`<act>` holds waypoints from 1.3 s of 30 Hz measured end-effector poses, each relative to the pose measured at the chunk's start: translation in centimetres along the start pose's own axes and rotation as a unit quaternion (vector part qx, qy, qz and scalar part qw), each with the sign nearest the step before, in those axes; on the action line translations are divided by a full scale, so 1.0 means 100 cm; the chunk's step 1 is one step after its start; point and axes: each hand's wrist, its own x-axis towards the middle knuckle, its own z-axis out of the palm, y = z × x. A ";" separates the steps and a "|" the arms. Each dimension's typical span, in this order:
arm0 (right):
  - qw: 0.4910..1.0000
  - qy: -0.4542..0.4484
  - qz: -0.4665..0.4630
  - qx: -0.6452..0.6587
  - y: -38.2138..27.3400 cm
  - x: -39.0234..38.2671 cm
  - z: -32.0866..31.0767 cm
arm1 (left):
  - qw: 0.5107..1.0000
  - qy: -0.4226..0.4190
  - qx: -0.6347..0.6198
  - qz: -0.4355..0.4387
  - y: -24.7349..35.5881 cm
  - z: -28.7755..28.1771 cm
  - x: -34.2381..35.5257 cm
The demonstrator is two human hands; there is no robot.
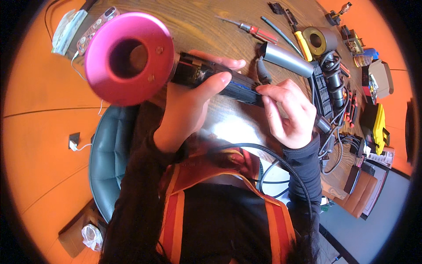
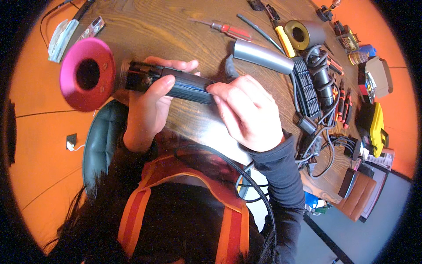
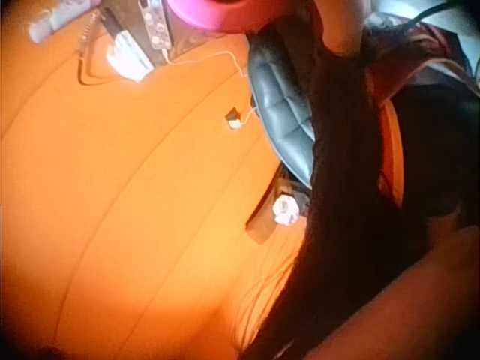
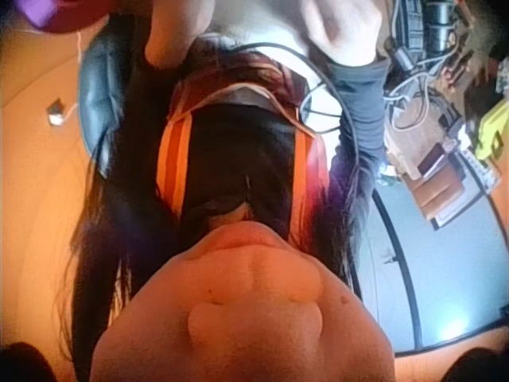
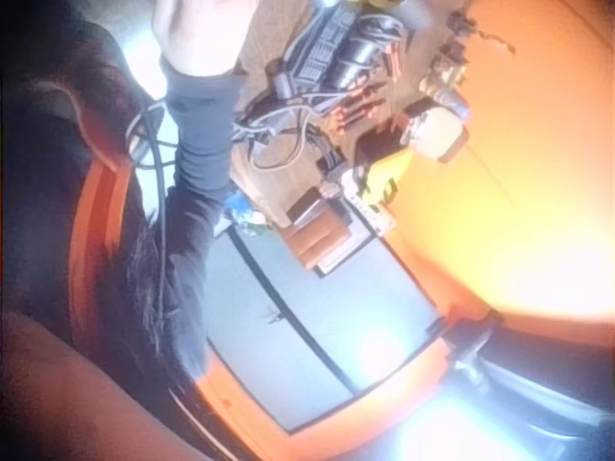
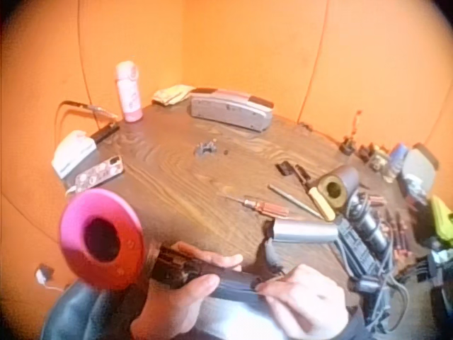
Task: The person disassembles a hair dryer on a wooden table, using a screwdriver and pliers to remove screws and internal components. They detach the handle, expose the internal wiring, and manipulate small parts with tweezers before reassembling the device.
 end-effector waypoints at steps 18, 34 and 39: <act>0.960 -0.209 -0.070 -0.173 0.076 0.061 0.003 | 0.996 -0.091 -0.012 -0.005 0.049 -0.035 0.060; 0.953 -0.296 -0.060 -0.013 0.074 0.073 0.003 | 0.984 -0.167 0.029 -0.049 0.039 -0.069 0.150; 0.942 -0.334 -0.024 -0.004 0.080 0.068 0.009 | 0.980 -0.158 -0.006 -0.122 0.033 -0.078 0.149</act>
